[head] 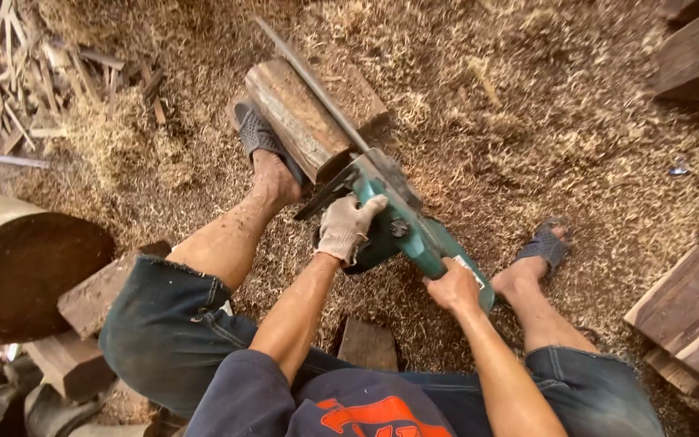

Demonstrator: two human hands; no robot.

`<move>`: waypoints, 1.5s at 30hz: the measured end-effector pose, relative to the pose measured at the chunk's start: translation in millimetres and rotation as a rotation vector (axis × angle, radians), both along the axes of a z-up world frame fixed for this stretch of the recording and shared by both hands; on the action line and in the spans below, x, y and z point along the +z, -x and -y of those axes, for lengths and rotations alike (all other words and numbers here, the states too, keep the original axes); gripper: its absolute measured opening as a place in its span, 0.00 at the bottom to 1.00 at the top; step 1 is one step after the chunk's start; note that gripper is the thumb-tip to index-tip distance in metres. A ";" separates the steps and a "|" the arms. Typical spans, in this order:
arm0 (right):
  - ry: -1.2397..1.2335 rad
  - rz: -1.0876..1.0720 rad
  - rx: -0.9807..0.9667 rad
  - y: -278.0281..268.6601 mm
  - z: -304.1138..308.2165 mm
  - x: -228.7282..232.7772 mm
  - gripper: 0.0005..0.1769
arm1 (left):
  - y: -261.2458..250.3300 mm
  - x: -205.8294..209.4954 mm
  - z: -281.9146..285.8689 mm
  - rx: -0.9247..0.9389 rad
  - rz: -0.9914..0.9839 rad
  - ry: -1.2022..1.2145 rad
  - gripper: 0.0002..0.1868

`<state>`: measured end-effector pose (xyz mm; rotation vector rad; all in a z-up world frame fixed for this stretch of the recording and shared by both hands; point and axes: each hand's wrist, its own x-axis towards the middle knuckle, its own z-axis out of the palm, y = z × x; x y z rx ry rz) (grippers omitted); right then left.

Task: Cutting wood blocks into smaller pieces using an electric chainsaw while sitting on a floor covered in wood shavings.

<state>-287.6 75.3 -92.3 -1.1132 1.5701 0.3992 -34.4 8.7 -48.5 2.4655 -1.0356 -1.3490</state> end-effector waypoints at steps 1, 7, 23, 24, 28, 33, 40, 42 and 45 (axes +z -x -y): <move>0.012 0.003 0.037 4.4 -3.3 -2.8 0.34 | 7.2 4.5 -1.1 -0.042 0.034 -0.015 0.33; -0.148 -0.052 0.280 18.8 -16.9 -26.0 0.45 | 41.7 11.3 -1.9 -0.278 0.022 -0.036 0.36; 0.584 0.116 -0.007 -73.5 80.7 17.7 0.30 | 26.8 -33.3 -12.8 -0.334 -0.141 -0.340 0.28; 0.587 0.126 0.015 -108.6 102.5 28.7 0.30 | 5.9 -30.5 -10.7 -0.311 -0.141 -0.335 0.28; 0.616 0.173 0.209 -241.8 161.9 50.5 0.56 | -65.2 -21.3 -11.1 0.220 -0.186 -0.348 0.23; 0.628 -0.121 0.556 -307.5 186.8 -9.1 0.79 | -107.2 -36.9 7.7 0.969 -0.119 0.127 0.19; 0.269 0.041 0.339 -263.2 243.3 32.7 0.67 | -123.6 -45.0 68.0 0.894 -0.019 0.307 0.38; 0.187 0.155 0.206 -231.6 276.3 12.7 0.66 | -128.9 -62.4 97.4 0.844 -0.015 0.304 0.46; 0.098 0.424 -0.014 -194.4 303.5 -33.3 0.60 | -123.1 -123.7 128.4 0.732 -0.338 0.097 0.56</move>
